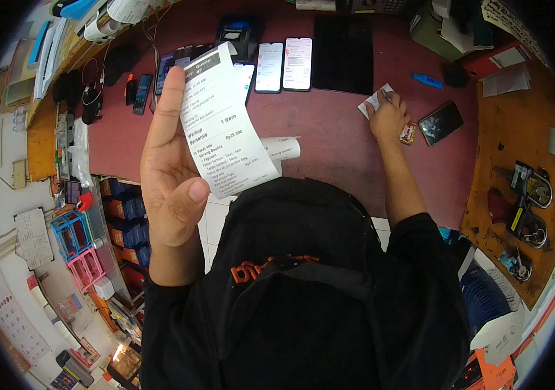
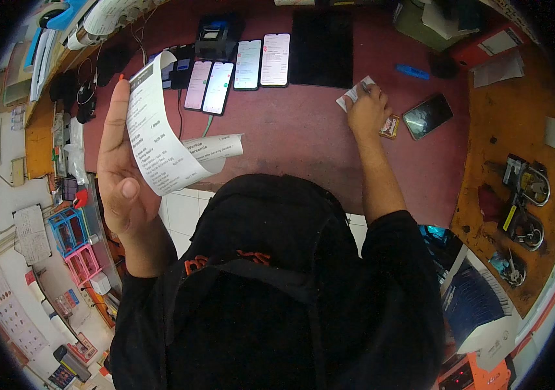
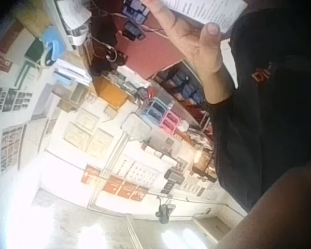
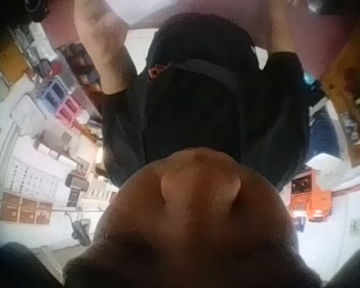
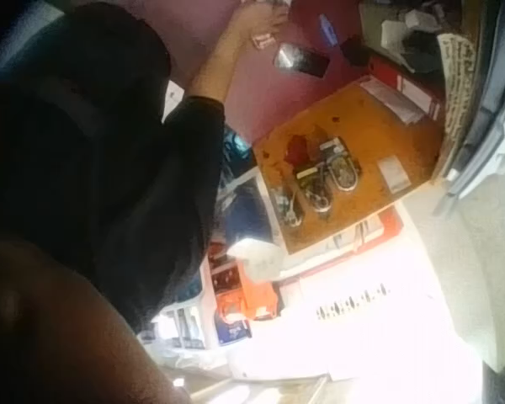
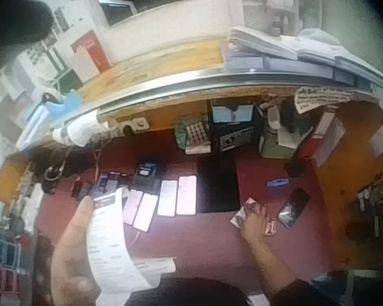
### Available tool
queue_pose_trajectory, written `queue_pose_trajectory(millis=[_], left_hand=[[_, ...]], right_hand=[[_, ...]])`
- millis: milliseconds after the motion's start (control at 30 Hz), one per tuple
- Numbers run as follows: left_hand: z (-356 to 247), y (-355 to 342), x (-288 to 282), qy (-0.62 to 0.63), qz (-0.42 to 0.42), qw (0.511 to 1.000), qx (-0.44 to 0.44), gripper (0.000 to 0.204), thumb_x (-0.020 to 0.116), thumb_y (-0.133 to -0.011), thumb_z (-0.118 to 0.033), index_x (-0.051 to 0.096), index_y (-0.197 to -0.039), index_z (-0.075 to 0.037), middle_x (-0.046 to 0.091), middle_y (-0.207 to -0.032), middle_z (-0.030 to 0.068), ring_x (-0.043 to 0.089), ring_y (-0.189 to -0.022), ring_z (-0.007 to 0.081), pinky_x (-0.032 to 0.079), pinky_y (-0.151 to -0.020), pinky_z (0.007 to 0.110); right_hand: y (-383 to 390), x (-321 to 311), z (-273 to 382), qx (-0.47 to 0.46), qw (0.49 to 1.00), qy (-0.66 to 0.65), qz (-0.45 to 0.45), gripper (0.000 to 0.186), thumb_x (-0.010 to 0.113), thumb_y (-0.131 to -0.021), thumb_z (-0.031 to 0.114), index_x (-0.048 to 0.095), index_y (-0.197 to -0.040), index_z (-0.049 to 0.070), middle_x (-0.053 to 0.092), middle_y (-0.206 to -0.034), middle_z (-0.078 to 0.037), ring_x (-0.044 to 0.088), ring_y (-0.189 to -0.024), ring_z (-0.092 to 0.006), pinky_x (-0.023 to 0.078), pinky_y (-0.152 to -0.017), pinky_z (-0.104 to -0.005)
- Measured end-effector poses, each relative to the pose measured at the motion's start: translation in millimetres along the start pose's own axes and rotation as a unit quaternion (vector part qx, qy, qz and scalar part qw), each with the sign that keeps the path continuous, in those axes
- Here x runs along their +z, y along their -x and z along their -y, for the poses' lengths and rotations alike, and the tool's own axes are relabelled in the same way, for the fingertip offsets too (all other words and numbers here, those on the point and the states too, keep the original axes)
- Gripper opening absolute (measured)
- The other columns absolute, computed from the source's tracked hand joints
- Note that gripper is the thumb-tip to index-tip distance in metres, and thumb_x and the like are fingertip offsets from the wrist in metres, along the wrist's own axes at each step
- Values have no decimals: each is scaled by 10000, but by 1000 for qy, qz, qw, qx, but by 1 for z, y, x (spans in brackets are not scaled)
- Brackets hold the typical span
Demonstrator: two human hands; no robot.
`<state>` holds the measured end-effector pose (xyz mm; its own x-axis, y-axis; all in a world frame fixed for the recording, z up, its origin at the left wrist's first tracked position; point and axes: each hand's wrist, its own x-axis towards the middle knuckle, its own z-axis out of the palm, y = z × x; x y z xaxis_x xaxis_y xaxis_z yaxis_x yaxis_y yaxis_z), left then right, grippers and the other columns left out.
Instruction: Folding food boxes, checking printed order receipts, and retrieving a canned beverage from a refrigerator in a kitchen.
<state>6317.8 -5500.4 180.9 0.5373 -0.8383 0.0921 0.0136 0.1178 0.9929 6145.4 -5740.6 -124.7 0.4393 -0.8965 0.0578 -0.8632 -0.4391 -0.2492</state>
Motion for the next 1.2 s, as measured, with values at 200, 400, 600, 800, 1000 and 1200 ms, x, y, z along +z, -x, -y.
queue_pose_trajectory(millis=[200,400,600,800,1000,1200], left_hand=[[-2,-2,0,-23,15,1000,1,1032,699,-714,-350,135,-1445,111,338,-1433,293,470,-1278,276,389,-1035,331],[-1,4,1,-8,3,1000,-14,1048,702,-714,-364,121,-1452,101,342,-1434,285,444,-1299,277,378,-1043,332],[15,9,-13,85,49,995,-11,955,664,-782,-175,50,-1478,47,295,-1474,228,363,-1344,281,313,-1081,364],[23,11,-14,84,54,995,-23,948,664,-794,-173,45,-1480,41,262,-1492,224,331,-1362,278,292,-1093,366],[18,12,-1,37,-26,997,-62,1064,752,-708,-355,136,-1459,79,306,-1467,248,394,-1332,268,335,-1075,343],[25,13,-13,107,55,993,-19,943,659,-775,-114,55,-1482,38,286,-1483,217,358,-1348,265,313,-1077,350]], right_hand=[[-9,-1,-1,-22,1000,-5,-1,474,682,-800,358,619,-1216,141,503,-1256,-79,445,-1146,-301,354,-928,-542],[1,6,-1,-34,999,17,-10,490,651,-821,391,599,-1245,149,493,-1285,-90,433,-1178,-319,331,-959,-545],[21,23,-8,-66,996,41,-42,450,591,-868,401,596,-1255,170,459,-1392,-101,400,-1265,-358,307,-980,-563],[18,7,6,-32,992,118,-4,426,563,-880,424,609,-1245,210,467,-1388,-95,381,-1290,-370,225,-1030,-643],[-6,7,4,-11,995,100,-10,449,560,-874,449,604,-1249,207,441,-1401,-96,367,-1296,-371,157,-1037,-701],[-17,8,6,-45,999,13,-21,625,619,-838,463,476,-1359,148,446,-1381,-116,338,-1306,-368,162,-1041,-695]])
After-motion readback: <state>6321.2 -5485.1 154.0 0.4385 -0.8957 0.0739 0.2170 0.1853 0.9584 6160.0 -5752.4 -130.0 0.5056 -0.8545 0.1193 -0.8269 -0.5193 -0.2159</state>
